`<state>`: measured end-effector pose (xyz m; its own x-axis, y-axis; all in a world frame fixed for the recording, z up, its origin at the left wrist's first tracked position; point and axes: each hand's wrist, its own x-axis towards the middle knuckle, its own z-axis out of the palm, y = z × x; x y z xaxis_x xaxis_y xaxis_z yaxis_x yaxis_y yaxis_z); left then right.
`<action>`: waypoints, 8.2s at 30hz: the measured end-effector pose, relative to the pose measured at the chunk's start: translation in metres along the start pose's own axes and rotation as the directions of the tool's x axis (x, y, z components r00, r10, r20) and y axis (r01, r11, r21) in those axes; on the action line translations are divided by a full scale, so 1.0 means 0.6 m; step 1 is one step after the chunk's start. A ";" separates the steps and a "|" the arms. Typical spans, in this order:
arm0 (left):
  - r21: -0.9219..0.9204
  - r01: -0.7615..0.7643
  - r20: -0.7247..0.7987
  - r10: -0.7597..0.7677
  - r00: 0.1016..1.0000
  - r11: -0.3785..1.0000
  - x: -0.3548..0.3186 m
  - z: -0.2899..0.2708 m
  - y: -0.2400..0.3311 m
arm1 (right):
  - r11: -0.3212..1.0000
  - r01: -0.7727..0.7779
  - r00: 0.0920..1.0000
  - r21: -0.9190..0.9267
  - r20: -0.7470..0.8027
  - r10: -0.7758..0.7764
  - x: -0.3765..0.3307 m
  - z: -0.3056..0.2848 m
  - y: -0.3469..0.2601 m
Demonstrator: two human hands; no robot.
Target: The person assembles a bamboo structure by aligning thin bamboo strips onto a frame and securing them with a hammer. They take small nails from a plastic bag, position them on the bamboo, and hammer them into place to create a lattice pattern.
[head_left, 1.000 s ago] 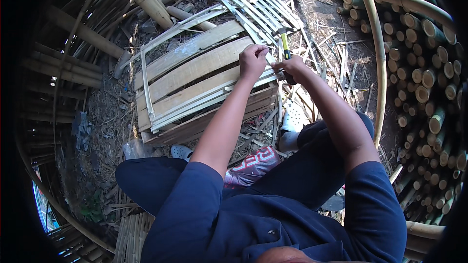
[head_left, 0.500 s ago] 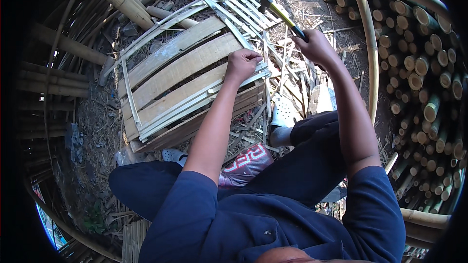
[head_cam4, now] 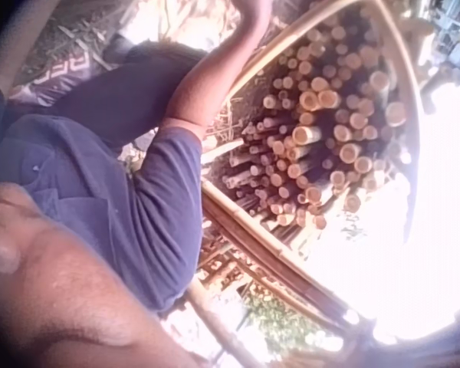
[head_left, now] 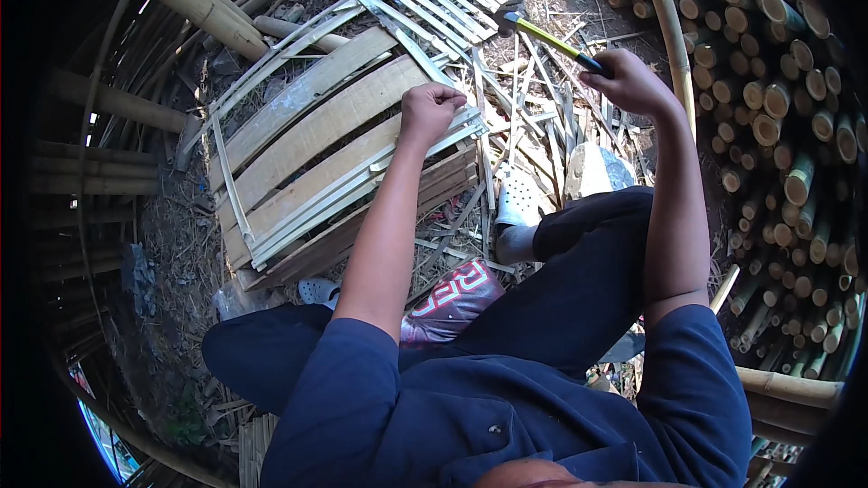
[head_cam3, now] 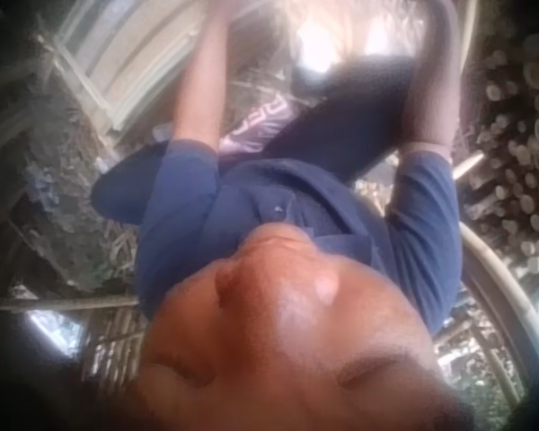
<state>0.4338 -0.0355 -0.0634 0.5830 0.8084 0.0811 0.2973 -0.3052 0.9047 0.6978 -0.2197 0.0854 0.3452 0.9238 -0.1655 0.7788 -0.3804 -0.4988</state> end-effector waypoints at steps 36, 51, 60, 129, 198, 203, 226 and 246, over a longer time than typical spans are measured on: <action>0.094 -0.177 -0.250 0.195 0.949 0.980 -0.004 -0.003 -0.002 | 0.625 -0.512 0.859 0.589 0.350 0.374 0.105 0.271 -0.115; 0.154 -0.209 -0.032 0.216 0.976 0.966 -0.013 -0.007 0.010 | 0.690 -0.505 0.862 0.518 0.329 0.385 0.125 0.270 -0.099; 0.113 -0.092 -0.023 0.095 0.995 0.989 -0.017 -0.010 0.015 | 0.869 -0.323 0.946 0.375 0.107 0.306 0.096 0.136 -0.083; 0.067 -0.034 -0.023 0.035 0.999 0.997 -0.020 -0.011 0.009 | 1.000 0.018 0.973 0.006 0.230 -0.019 0.057 0.083 -0.015; 0.167 -0.157 -0.049 0.168 0.985 0.973 -0.016 -0.010 -0.001 | 0.996 0.050 0.966 -0.076 0.256 -0.029 0.064 0.083 -0.024; 0.089 -0.138 -0.094 0.146 0.985 0.986 -0.019 -0.010 0.010 | 0.998 0.035 0.967 0.047 0.251 -0.045 0.060 0.067 -0.027; 0.116 -0.087 -0.052 0.093 0.994 0.990 -0.018 -0.012 0.006 | 0.994 0.024 0.960 -0.110 0.279 0.008 0.061 0.077 -0.028; 0.138 -0.170 -0.077 0.182 0.980 0.976 -0.019 -0.008 -0.009 | 0.996 0.033 0.953 0.079 0.297 -0.055 0.065 0.086 -0.024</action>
<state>0.4217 -0.0407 -0.0669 0.5671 0.7759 0.2762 0.2952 -0.5046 0.8113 0.6733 -0.1759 0.0419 0.1309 0.9145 -0.3827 0.7457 -0.3452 -0.5698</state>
